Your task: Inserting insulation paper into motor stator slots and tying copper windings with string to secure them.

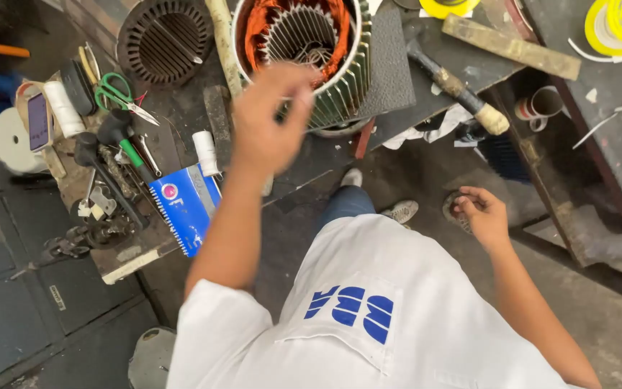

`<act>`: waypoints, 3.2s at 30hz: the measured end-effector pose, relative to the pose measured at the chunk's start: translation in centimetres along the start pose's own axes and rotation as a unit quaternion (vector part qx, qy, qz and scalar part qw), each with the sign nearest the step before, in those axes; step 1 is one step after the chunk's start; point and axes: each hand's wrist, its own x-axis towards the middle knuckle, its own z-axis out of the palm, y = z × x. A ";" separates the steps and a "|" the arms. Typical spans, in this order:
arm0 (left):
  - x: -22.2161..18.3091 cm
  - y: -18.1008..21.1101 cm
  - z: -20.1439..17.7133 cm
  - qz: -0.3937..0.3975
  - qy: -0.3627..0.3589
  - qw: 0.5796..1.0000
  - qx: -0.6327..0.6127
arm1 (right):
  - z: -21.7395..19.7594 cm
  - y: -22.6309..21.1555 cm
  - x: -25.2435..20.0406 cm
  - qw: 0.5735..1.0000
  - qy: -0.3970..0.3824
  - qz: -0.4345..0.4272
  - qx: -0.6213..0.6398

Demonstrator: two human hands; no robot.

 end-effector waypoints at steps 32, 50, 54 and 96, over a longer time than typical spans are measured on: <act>10.1 -16.2 -1.8 -0.037 -0.097 0.979 -0.178 | 10.9 -8.3 6.7 0.997 0.055 0.011 -0.048; 8.6 -13.9 -1.5 -0.010 -0.119 0.991 -0.054 | 12.0 -25.8 2.8 0.952 0.042 -0.298 0.056; 8.1 -14.3 -1.8 0.025 -0.110 0.994 -0.015 | 14.8 -36.8 2.7 0.839 0.035 -0.539 -0.062; 11.4 -38.1 4.5 -0.398 -0.021 0.886 -0.237 | 20.7 -41.6 5.2 0.867 -0.078 -0.426 -0.246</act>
